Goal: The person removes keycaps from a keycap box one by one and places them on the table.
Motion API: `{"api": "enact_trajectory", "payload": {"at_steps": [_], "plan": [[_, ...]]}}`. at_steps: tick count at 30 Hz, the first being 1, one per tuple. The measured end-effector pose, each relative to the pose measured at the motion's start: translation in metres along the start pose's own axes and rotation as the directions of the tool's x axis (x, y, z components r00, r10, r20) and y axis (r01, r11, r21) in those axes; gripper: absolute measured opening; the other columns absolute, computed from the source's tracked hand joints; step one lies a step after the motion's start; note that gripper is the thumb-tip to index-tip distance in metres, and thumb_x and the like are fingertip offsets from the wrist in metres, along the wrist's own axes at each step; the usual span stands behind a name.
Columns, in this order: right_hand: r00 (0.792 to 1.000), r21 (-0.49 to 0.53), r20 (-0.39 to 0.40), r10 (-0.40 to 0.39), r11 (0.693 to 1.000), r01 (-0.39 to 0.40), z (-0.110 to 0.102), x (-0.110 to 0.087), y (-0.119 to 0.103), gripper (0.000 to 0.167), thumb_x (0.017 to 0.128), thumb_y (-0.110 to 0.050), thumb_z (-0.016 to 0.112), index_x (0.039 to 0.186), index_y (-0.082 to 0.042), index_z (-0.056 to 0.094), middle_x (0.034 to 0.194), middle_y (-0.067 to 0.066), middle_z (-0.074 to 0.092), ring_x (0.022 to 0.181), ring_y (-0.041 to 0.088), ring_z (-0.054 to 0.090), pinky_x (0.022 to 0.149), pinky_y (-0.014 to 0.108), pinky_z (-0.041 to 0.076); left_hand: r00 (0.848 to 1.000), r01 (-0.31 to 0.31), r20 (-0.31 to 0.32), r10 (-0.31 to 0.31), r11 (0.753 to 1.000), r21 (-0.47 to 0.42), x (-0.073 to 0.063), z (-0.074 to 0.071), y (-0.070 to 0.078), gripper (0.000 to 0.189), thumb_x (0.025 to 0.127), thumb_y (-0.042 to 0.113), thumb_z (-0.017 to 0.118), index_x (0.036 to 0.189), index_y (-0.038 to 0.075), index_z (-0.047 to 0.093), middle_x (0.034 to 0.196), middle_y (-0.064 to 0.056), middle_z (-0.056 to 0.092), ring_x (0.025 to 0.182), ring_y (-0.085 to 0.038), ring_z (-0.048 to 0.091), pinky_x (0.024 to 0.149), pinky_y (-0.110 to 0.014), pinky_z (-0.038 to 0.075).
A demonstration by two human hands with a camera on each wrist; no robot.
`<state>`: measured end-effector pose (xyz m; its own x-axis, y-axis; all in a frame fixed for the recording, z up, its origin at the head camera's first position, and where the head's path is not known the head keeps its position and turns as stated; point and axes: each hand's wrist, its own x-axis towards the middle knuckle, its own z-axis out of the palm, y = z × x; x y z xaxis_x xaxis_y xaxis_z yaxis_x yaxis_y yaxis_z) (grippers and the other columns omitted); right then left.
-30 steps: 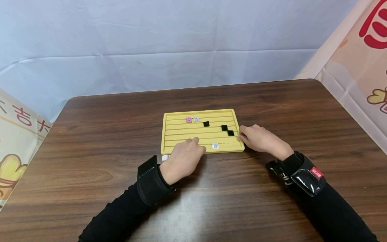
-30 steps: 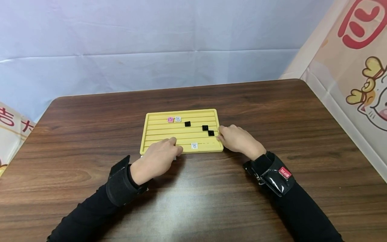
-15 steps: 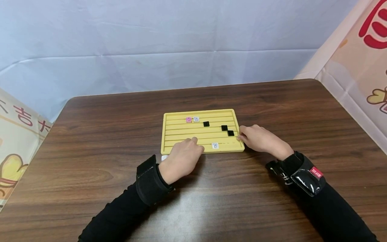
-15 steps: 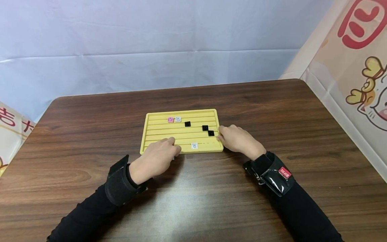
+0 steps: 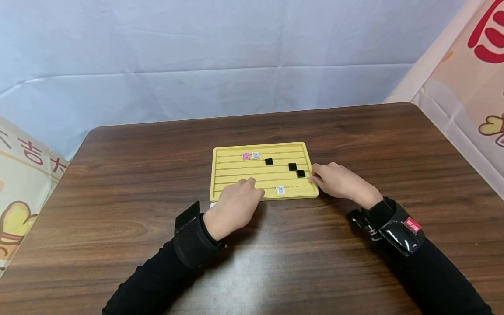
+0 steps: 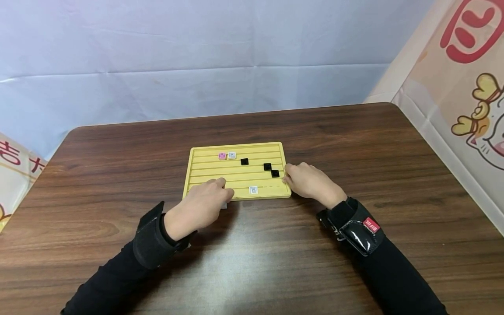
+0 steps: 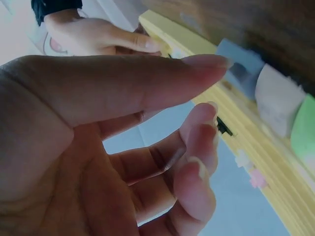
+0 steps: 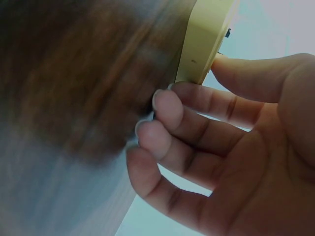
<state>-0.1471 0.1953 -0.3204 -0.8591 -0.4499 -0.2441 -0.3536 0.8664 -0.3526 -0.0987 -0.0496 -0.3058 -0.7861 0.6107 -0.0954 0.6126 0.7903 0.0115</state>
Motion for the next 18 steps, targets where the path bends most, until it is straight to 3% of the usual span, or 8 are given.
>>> {"api": "enact_trajectory", "payload": {"at_steps": [7, 13, 18], "plan": [[1.000, 0.010, 0.008, 0.004, 1.000, -0.004, 0.000, 0.000, 0.000, 0.014, 0.096, -0.014, 0.049, 0.092, -0.001, 0.053, 0.065, 0.004, 0.046, 0.050, 0.014, 0.038, 0.050, 0.028, 0.030, 0.999, 0.042, 0.036, -0.040, 0.998, -0.052, -0.003, -0.011, -0.009, 0.015, 0.087, -0.001, 0.057, 0.095, 0.009, 0.065, 0.077, -0.007, 0.050, 0.066, -0.020, 0.050, 0.050, -0.028, 0.041], [1.000, 0.016, 0.016, 0.014, 1.000, -0.015, 0.000, -0.001, -0.001, 0.015, 0.096, -0.015, 0.049, 0.094, -0.001, 0.054, 0.064, 0.004, 0.045, 0.050, 0.014, 0.037, 0.050, 0.028, 0.029, 0.998, 0.066, 0.013, -0.065, 0.996, -0.068, -0.005, -0.017, -0.020, 0.014, 0.086, -0.004, 0.056, 0.094, 0.006, 0.064, 0.073, -0.008, 0.050, 0.064, -0.020, 0.050, 0.050, -0.030, 0.042], [1.000, 0.019, 0.014, 0.014, 1.000, -0.014, 0.000, -0.001, -0.001, 0.015, 0.096, -0.014, 0.049, 0.096, 0.000, 0.054, 0.064, 0.004, 0.045, 0.049, 0.014, 0.037, 0.050, 0.028, 0.029, 0.991, 0.127, 0.052, -0.124, 0.990, -0.060, -0.007, -0.023, -0.031, 0.019, 0.086, -0.005, 0.054, 0.099, 0.005, 0.063, 0.076, -0.009, 0.052, 0.066, -0.021, 0.052, 0.050, -0.031, 0.041]]}}
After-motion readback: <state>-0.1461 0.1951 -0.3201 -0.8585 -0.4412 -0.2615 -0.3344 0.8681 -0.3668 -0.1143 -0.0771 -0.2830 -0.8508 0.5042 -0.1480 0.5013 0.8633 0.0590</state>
